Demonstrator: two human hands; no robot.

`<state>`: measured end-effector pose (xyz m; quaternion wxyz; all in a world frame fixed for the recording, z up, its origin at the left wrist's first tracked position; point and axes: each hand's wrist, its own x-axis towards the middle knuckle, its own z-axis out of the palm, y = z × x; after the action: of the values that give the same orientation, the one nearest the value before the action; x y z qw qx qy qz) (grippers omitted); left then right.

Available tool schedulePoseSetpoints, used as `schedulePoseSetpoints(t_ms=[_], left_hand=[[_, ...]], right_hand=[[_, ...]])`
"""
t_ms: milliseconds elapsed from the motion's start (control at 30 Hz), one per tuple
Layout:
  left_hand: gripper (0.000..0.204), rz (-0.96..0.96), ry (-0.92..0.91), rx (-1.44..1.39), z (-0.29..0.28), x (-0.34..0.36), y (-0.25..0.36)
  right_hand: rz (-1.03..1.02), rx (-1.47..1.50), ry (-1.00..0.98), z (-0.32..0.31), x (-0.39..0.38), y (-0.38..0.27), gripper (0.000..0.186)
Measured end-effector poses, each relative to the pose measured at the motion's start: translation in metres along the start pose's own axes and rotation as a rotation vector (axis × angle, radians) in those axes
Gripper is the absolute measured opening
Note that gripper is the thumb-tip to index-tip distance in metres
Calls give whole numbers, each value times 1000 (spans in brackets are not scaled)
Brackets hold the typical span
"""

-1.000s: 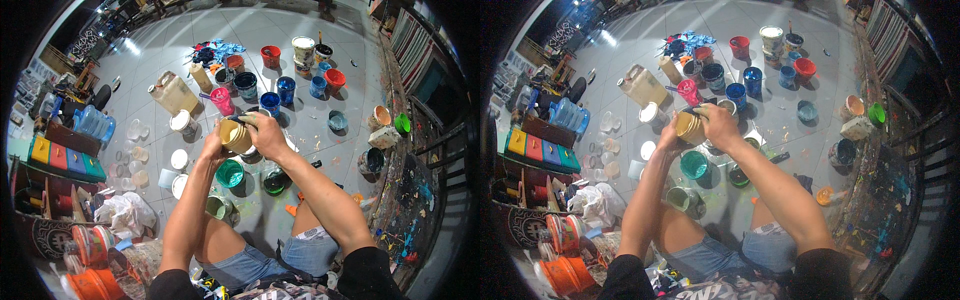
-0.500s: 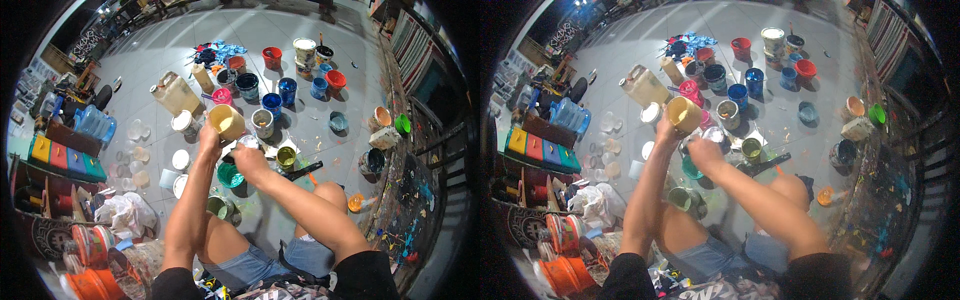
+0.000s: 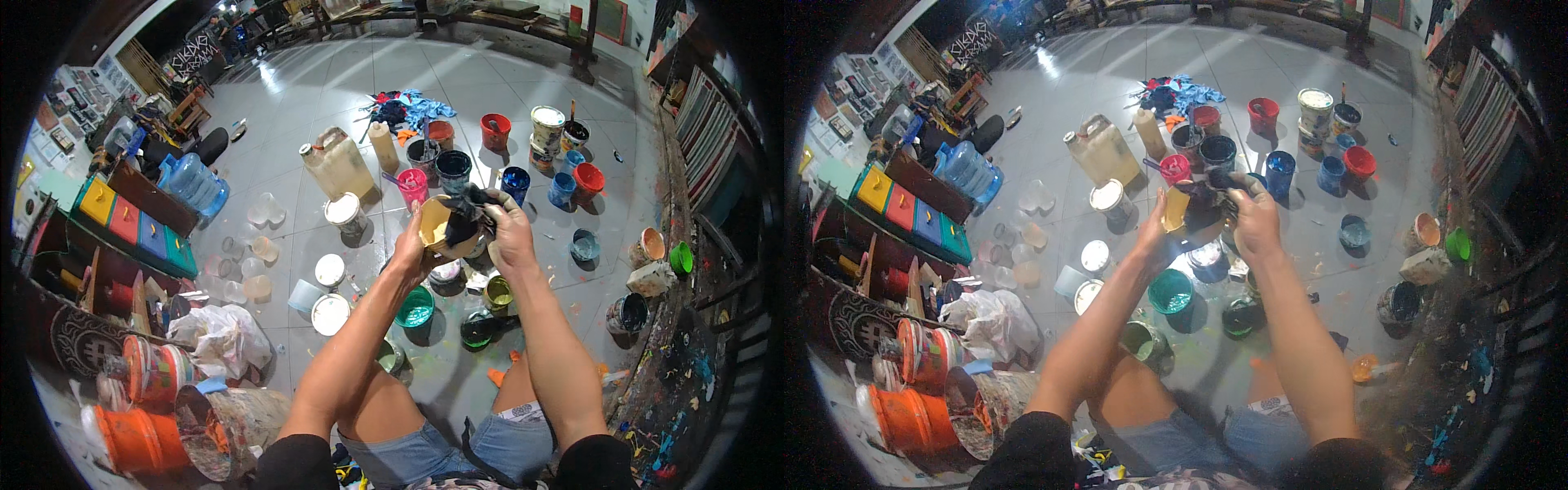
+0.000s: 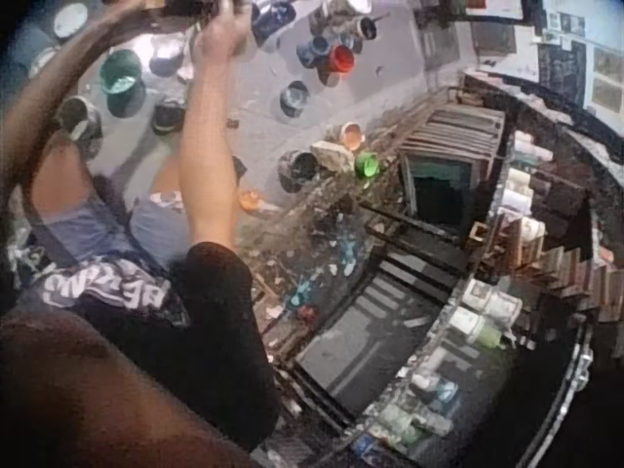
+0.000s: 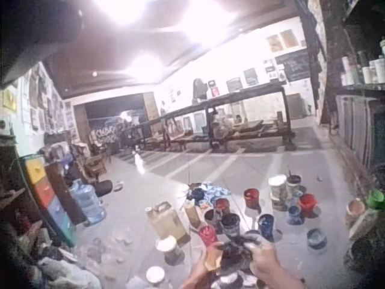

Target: The person cleans the rim of an ink bucket with a cloth, selects different colors of ink from several small containers, and mixes a dark blue ink into a cream-colored base using a palette knife.

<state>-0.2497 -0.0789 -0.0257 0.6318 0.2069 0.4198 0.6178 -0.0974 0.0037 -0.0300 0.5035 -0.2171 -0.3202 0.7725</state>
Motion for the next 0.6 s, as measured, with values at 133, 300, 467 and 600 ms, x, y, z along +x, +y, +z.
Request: schedulePoseSetpoints(t_ms=[133,300,467,600], left_hand=[[64,-5,129,87,-2,-3,-3],[62,-5,171,76,-2,-5,7],[62,62,302,-27,-4,1,4],[63,128,392,-181,-16,7,0]], right_hand=[[-459,-963,56,13,-7,6,23],[-530,-1068,-180,23,-11,1,32],[-532,-1186,-258,25,-16,11,38],[-618,-1274,-183,34,-36,39,37]])
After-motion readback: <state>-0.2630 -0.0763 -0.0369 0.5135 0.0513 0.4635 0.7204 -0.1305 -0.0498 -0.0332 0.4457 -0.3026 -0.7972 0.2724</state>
